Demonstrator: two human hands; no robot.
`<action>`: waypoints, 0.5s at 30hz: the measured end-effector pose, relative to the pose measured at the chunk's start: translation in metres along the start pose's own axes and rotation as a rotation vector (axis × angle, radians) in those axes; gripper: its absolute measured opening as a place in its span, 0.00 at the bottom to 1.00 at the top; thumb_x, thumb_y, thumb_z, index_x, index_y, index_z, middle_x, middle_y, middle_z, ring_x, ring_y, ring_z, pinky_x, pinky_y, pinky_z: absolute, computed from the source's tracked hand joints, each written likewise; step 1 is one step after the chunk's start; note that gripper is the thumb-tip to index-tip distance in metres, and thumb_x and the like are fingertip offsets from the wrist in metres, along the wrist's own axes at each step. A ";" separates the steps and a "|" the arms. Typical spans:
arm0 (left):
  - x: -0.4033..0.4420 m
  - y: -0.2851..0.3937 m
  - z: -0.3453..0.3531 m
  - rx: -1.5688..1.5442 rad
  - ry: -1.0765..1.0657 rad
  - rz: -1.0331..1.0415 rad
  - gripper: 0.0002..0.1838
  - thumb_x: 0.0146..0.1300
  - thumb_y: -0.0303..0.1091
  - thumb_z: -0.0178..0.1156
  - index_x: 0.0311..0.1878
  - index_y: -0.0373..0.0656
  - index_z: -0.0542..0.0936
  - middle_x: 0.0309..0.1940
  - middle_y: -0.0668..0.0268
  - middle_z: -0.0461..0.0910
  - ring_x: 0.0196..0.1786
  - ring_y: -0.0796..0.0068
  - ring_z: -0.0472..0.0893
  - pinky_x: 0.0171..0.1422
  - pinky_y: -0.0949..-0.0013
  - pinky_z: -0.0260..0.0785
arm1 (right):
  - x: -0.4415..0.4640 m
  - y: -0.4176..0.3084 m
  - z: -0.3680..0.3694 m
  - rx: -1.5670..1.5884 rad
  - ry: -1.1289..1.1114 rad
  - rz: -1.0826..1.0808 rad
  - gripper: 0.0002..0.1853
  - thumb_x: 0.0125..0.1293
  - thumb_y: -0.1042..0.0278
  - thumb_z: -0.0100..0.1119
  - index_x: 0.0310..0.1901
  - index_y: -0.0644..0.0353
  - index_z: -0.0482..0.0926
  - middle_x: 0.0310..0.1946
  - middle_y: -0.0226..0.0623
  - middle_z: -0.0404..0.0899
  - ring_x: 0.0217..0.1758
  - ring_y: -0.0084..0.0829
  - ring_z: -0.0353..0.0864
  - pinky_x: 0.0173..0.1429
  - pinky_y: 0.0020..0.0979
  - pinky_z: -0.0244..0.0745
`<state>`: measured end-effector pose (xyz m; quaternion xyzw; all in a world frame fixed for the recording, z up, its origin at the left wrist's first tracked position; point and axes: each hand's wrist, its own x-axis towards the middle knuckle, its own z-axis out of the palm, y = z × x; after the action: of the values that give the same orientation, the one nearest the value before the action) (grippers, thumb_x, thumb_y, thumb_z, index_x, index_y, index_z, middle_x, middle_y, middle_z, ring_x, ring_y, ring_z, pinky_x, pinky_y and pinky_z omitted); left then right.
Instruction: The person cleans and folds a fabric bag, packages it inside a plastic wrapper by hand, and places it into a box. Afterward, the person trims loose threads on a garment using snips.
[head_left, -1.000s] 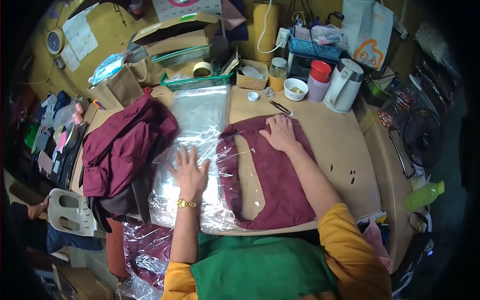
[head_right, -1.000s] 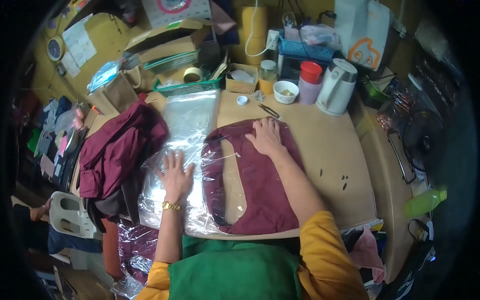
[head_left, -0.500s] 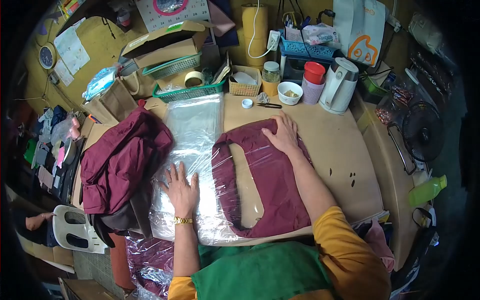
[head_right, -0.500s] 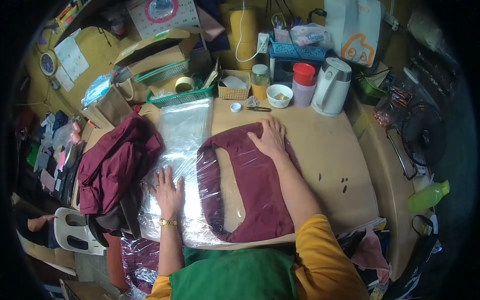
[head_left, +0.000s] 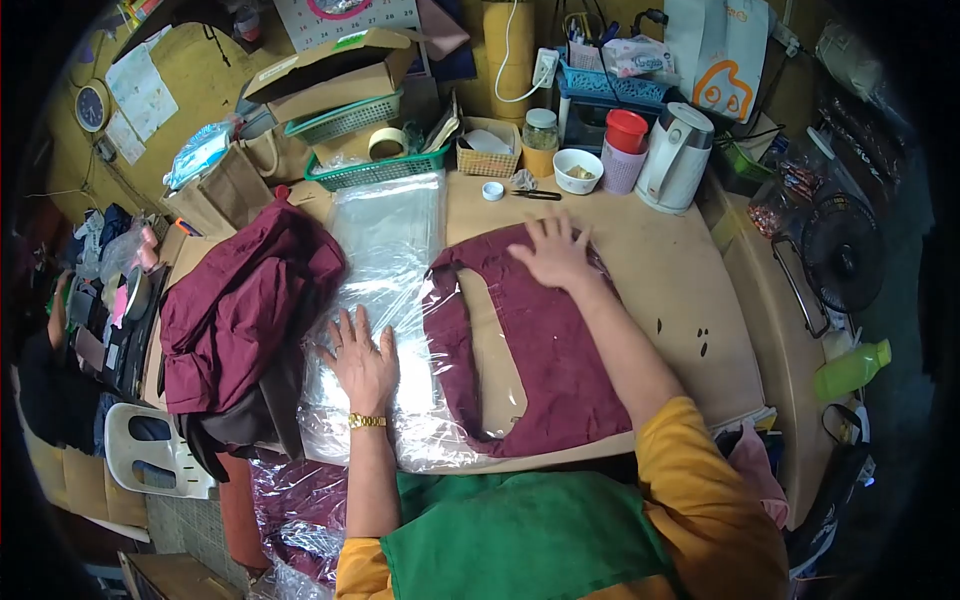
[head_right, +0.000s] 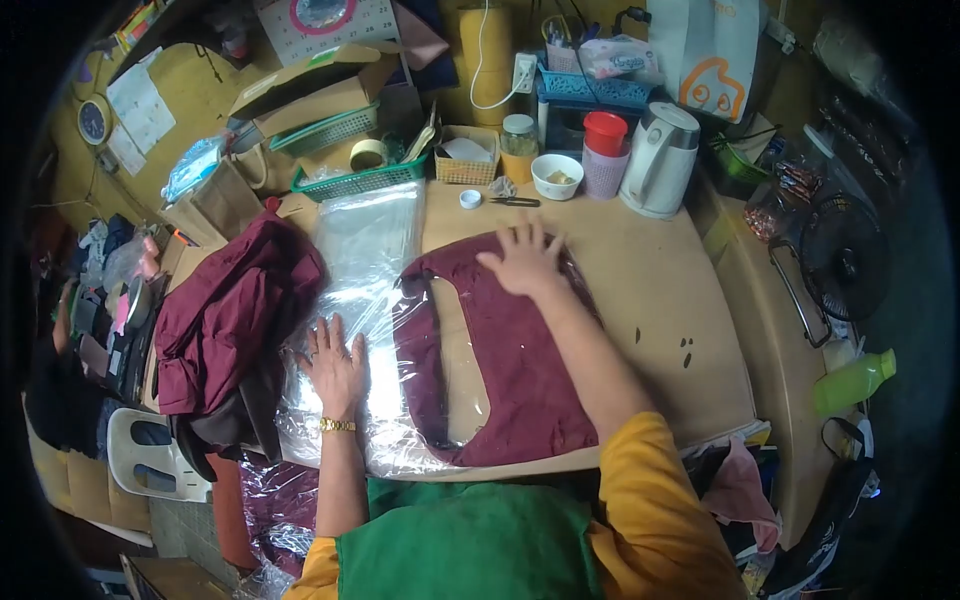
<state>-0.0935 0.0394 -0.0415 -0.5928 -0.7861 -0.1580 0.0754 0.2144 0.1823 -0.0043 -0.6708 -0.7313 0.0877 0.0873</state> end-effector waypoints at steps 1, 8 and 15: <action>0.000 0.000 0.001 0.009 0.006 0.000 0.35 0.70 0.57 0.48 0.74 0.46 0.65 0.75 0.53 0.60 0.78 0.48 0.55 0.78 0.33 0.39 | -0.012 -0.012 0.000 -0.021 -0.024 -0.107 0.39 0.71 0.31 0.39 0.76 0.46 0.56 0.80 0.45 0.41 0.83 0.51 0.33 0.74 0.73 0.23; -0.002 0.002 -0.001 -0.010 -0.004 -0.008 0.36 0.70 0.58 0.48 0.74 0.45 0.65 0.75 0.54 0.60 0.78 0.49 0.56 0.78 0.34 0.39 | 0.005 0.023 0.036 0.054 -0.074 -0.285 0.37 0.73 0.34 0.39 0.77 0.46 0.56 0.80 0.37 0.46 0.83 0.44 0.39 0.79 0.65 0.27; -0.003 -0.002 0.003 0.014 0.010 -0.009 0.36 0.70 0.58 0.47 0.74 0.46 0.64 0.75 0.53 0.59 0.78 0.48 0.57 0.77 0.33 0.40 | -0.150 -0.018 -0.016 -0.034 -0.001 -0.467 0.32 0.72 0.43 0.47 0.72 0.52 0.64 0.77 0.50 0.51 0.81 0.53 0.43 0.76 0.72 0.31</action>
<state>-0.0943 0.0368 -0.0452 -0.5879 -0.7895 -0.1555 0.0827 0.2138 0.0312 0.0143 -0.4846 -0.8681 0.0530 0.0935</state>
